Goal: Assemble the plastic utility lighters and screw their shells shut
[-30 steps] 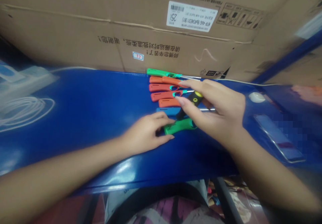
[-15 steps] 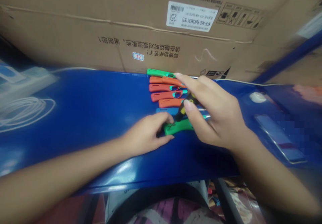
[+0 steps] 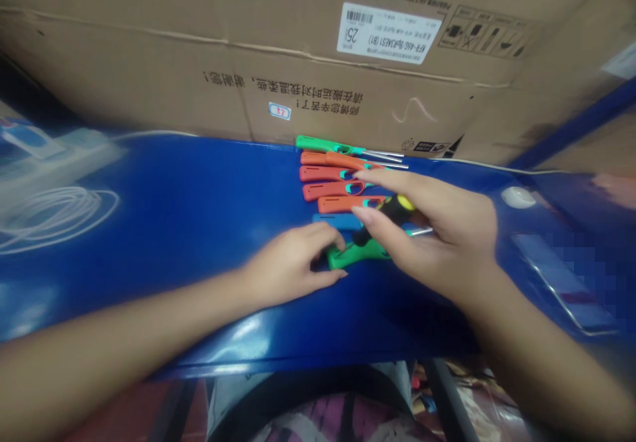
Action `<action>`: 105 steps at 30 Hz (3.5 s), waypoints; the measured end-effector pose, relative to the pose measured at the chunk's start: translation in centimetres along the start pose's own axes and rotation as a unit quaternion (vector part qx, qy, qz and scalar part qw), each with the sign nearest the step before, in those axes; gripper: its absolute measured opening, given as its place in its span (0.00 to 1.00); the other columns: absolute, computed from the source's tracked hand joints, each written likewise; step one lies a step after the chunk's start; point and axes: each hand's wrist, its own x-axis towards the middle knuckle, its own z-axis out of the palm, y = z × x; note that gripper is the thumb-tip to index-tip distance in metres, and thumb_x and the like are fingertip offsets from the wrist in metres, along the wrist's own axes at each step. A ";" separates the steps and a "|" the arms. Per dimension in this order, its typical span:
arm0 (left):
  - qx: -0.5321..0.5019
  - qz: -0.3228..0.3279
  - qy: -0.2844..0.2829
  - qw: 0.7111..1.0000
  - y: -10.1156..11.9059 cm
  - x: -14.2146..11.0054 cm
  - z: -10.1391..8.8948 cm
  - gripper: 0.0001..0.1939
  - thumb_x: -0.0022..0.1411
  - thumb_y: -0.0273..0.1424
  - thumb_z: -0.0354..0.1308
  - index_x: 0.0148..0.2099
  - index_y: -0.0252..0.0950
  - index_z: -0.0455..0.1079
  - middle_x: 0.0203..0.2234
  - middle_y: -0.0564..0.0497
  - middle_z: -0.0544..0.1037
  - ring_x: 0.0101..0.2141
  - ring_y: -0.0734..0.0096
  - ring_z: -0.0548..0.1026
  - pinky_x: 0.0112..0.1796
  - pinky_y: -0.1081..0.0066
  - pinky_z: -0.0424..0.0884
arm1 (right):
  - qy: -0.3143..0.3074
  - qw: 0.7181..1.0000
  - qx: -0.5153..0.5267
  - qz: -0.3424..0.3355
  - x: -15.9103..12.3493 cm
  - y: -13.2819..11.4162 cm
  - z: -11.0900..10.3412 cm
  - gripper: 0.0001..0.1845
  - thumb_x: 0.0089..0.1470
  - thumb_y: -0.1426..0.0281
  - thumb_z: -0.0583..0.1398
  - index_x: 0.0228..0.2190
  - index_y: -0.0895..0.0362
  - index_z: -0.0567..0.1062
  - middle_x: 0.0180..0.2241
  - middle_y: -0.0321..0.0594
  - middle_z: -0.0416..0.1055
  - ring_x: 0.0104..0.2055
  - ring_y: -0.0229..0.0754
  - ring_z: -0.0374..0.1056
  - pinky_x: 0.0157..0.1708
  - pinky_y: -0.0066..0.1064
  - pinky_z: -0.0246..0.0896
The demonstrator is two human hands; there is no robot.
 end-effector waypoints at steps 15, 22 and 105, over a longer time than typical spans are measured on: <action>-0.011 -0.003 -0.015 1.000 -0.1 -0.1 0.0 0.10 0.63 0.32 0.64 0.45 0.38 0.68 0.37 0.53 0.73 0.34 0.71 0.72 0.35 0.71 0.67 | -0.023 0.999 0.010 -0.020 -0.1 -0.4 -0.2 0.20 0.66 0.66 0.53 0.56 0.57 0.71 0.46 0.45 0.78 0.45 0.46 0.76 0.44 0.38 0.74; -0.003 -0.004 -0.008 1.000 -0.2 -0.2 0.1 0.11 0.63 0.34 0.64 0.46 0.38 0.68 0.36 0.53 0.73 0.33 0.71 0.71 0.33 0.71 0.66 | -0.009 0.999 0.020 -0.033 -0.5 -0.2 0.3 0.19 0.64 0.69 0.54 0.56 0.56 0.69 0.49 0.44 0.77 0.48 0.46 0.75 0.45 0.37 0.73; 0.000 -0.001 -0.026 1.000 0.3 0.1 -0.3 0.07 0.64 0.32 0.63 0.41 0.37 0.67 0.37 0.52 0.73 0.36 0.69 0.72 0.34 0.71 0.66 | -0.071 0.995 0.051 -0.043 -0.1 0.9 -0.4 0.27 0.58 0.70 0.55 0.59 0.60 0.65 0.57 0.49 0.72 0.55 0.50 0.72 0.48 0.40 0.74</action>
